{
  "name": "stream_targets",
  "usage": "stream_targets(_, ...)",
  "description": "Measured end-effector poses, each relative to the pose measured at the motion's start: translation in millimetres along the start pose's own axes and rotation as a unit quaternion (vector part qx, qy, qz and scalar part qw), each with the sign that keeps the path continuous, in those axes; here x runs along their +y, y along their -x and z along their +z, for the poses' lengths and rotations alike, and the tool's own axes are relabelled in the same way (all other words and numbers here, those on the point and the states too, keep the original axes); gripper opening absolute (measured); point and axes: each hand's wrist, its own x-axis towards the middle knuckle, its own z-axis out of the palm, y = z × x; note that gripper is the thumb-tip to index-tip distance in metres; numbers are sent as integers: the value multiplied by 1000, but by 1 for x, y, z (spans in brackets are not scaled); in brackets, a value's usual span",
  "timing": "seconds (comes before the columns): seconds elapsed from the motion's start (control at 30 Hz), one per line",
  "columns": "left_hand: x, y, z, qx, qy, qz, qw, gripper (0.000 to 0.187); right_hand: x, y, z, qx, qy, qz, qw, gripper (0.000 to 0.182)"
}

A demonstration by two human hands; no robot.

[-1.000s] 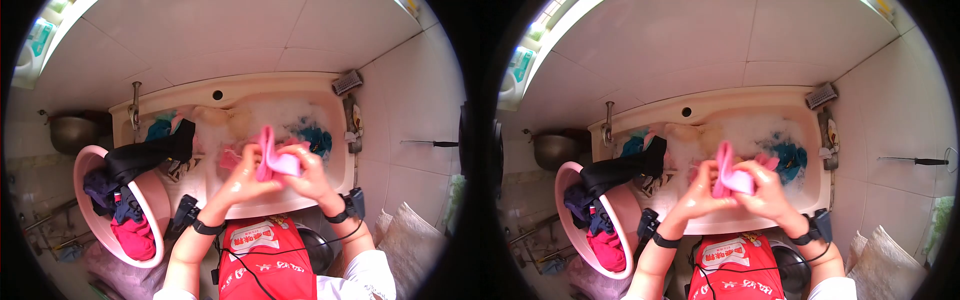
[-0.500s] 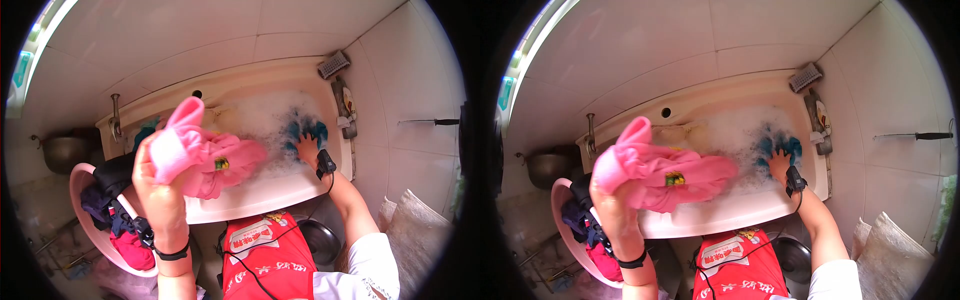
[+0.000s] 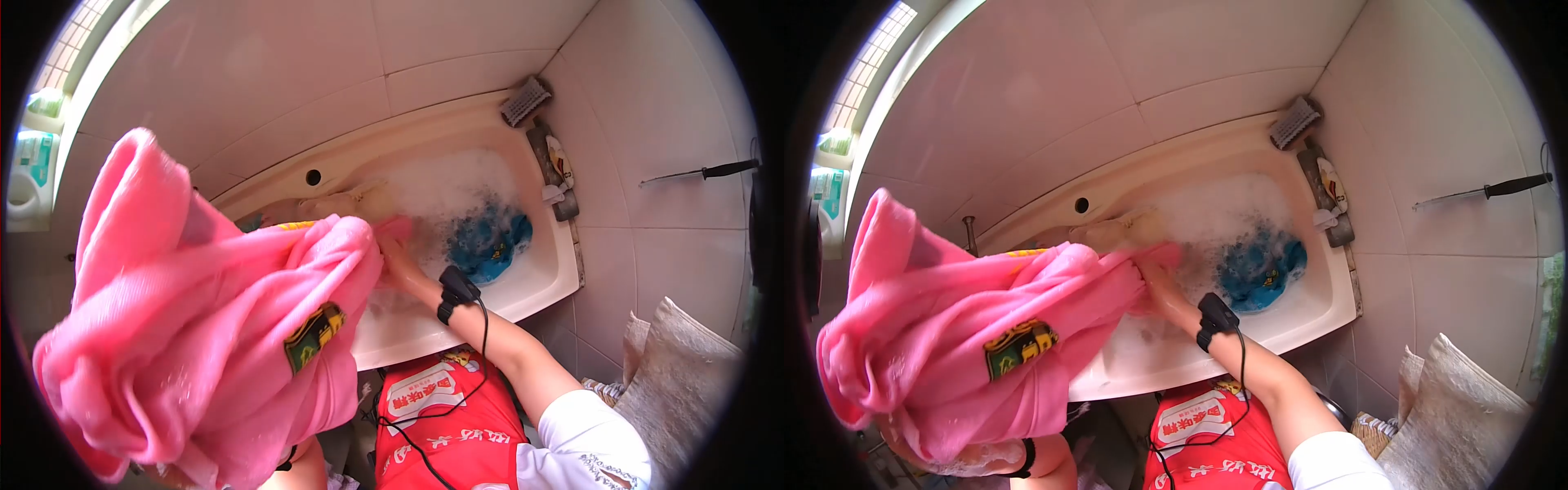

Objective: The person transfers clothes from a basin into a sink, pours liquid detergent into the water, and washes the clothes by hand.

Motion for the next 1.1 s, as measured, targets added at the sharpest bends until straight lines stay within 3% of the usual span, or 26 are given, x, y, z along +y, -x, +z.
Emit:
stream_targets(0.03,1,0,-6,2,-5,4,1000,49,14,-6,10,-16,-287,160,944,50)
stream_targets(0.07,0,-1,-11,6,-9,6,1000,49,1,-9,-1,-13,-291,161,943,50)
stream_targets(0.1,-1,-1,-17,8,-15,8,1000,50,-31,-13,-29,23,-92,61,994,39)
stream_targets(0.13,-3,-2,-24,9,-16,7,1000,50,-61,-17,-58,56,115,-42,991,29)
stream_targets(0.2,-9,-6,-38,8,-22,3,1000,51,-100,-26,-105,72,67,12,995,31)
stream_targets(0.27,-14,-11,-52,3,-27,-9,1000,52,-124,-32,-140,127,139,-50,981,29)
stream_targets(0.3,-20,-14,-57,-6,-31,-19,999,53,-145,-35,-150,123,142,-49,981,29)
stream_targets(0.37,-32,-21,-67,-34,-35,-42,998,54,-183,-41,-165,167,136,-139,967,33)
stream_targets(0.4,-44,-32,-72,-104,-1,-59,993,61,-190,-43,-166,166,137,-138,967,33)
stream_targets(0.47,-53,-32,-73,-93,-36,-66,993,58,-196,-48,-164,166,240,-219,931,34)
stream_targets(0.5,-65,-39,-78,-126,-49,-39,990,54,-186,-54,-163,141,299,-276,902,38)
stream_targets(0.53,-75,-47,-82,-160,-63,-12,985,50,-178,-54,-159,142,299,-274,903,38)
stream_targets(0.6,-83,-52,-62,-179,-238,-8,955,25,-157,-51,-148,49,468,-182,863,45)
stream_targets(0.63,-90,-58,-61,-270,-323,1,907,25,-129,-43,-144,27,552,-139,821,46)
stream_targets(0.67,-98,-62,-62,-357,-402,9,843,26,-104,-33,-138,26,553,-137,821,46)
stream_targets(0.73,-127,-58,-59,-443,-474,21,761,28,-60,-9,-126,-83,631,-29,771,37)
stream_targets(0.77,-145,-54,-64,-462,-495,9,736,27,-37,13,-125,-85,632,-29,770,37)
stream_targets(0.8,-162,-54,-73,-483,-528,66,695,27,-15,38,-129,-122,646,-38,753,34)
stream_targets(0.87,-185,-61,-96,-505,-566,72,648,28,13,59,-145,-160,659,-45,734,31)
stream_targets(0.9,-195,-67,-110,-506,-566,71,647,28,22,64,-153,-211,667,42,713,28)
stream_targets(0.93,-205,-73,-126,-475,-629,46,614,28,34,73,-162,-262,668,127,685,26)
stream_targets(0.97,-211,-74,-138,-443,-688,21,574,28,69,93,-177,-267,664,130,686,26)
stream_targets(1.0,-214,-72,-145,-444,-689,20,572,28,119,114,-194,-227,702,119,665,25)
stream_targets(1.03,-217,-70,-151,-416,-749,31,514,26,145,119,-202,-183,739,105,640,24)
stream_targets(1.1,-217,-70,-140,-388,-821,58,414,31,59,75,-204,-284,683,163,653,23)
